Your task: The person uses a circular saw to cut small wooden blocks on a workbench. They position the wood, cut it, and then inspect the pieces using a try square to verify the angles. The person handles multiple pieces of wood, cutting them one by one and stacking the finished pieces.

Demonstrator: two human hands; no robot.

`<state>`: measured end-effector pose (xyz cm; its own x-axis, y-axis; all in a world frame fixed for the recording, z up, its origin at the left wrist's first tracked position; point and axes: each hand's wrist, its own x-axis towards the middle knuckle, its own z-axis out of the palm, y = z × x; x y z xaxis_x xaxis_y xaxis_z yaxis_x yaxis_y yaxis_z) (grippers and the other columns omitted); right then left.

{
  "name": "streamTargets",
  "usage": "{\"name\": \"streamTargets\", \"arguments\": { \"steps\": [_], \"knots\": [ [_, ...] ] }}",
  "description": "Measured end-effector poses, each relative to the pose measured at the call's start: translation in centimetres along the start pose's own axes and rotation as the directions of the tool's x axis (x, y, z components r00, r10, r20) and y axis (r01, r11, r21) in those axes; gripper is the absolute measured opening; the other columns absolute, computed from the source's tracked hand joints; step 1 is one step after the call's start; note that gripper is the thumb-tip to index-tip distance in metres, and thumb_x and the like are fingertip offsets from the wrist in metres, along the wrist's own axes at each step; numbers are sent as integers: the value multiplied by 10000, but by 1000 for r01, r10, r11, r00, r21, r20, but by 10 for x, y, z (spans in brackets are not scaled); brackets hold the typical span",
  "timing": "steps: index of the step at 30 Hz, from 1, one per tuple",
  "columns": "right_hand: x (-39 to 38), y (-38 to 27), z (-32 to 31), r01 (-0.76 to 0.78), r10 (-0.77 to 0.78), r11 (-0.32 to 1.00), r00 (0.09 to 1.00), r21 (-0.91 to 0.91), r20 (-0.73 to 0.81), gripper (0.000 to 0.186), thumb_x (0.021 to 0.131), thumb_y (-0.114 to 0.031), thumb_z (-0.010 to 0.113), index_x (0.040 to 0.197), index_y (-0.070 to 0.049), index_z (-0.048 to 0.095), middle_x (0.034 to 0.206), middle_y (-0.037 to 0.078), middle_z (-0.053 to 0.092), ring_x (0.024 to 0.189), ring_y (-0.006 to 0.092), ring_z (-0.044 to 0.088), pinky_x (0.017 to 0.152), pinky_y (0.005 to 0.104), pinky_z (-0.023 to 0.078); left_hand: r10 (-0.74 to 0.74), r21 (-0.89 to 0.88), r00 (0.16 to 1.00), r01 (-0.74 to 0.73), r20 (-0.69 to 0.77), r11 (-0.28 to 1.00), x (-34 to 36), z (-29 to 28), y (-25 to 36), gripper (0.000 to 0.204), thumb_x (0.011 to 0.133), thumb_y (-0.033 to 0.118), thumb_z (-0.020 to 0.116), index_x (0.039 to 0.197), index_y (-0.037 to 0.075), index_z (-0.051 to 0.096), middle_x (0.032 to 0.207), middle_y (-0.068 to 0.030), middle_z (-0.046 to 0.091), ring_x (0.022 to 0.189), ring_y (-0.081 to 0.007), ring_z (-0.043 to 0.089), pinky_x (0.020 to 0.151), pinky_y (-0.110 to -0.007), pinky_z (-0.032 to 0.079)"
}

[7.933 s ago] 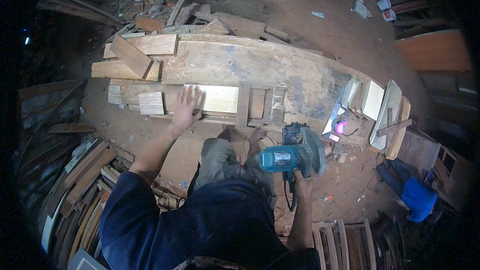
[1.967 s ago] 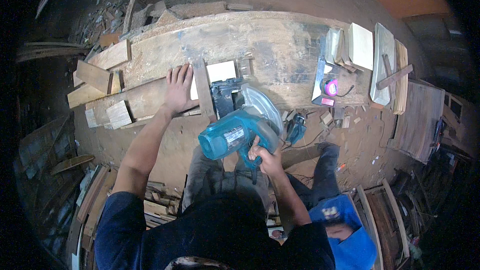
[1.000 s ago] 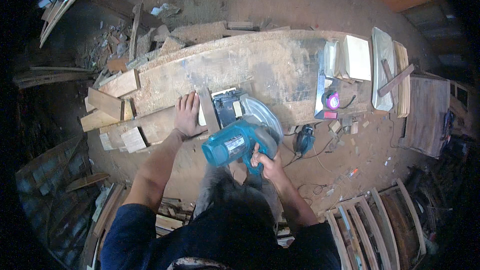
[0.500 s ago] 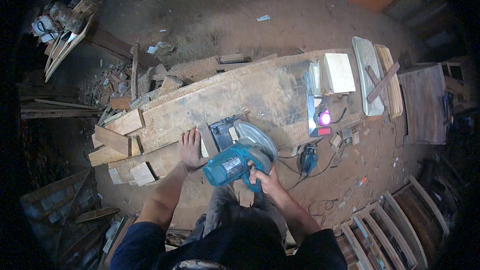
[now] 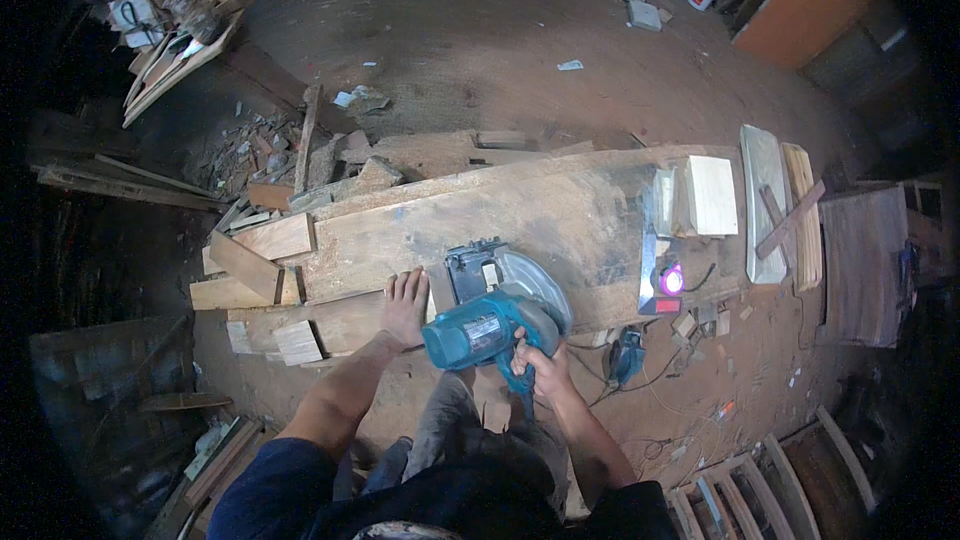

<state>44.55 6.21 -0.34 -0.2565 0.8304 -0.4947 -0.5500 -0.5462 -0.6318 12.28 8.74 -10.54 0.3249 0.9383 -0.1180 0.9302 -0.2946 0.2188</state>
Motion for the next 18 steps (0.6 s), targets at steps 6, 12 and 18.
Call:
{"name": "streamTargets", "arguments": {
  "steps": [6,12,18],
  "knots": [
    [7,-1,2,-10,10,1000,1000,17,8,221,894,-2,618,1106,8,557,694,65,556,557,166,551,567,352,480,-14,-68,999,17,42,998,3,-12,4,1068,779,597,616,1531,-89,296,1572,-255,336,1431,-430,307,1218,-594,157],
    [14,-7,9,4,-5,999,1000,-33,-2,268,882,-30,602,1138,27,549,673,82,531,547,185,529,566,366,474,-21,-77,999,25,47,997,4,-19,6,1025,801,573,602,1524,-93,312,1565,-256,347,1426,-435,312,1213,-596,165],
    [25,-10,12,35,-35,996,999,-85,6,323,876,-80,604,1171,39,541,660,79,516,526,192,520,547,368,471,-28,14,999,28,34,1000,0,-6,0,1192,716,751,621,1537,-59,322,1579,-235,346,1446,-422,298,1218,-602,161]
  ]
}}
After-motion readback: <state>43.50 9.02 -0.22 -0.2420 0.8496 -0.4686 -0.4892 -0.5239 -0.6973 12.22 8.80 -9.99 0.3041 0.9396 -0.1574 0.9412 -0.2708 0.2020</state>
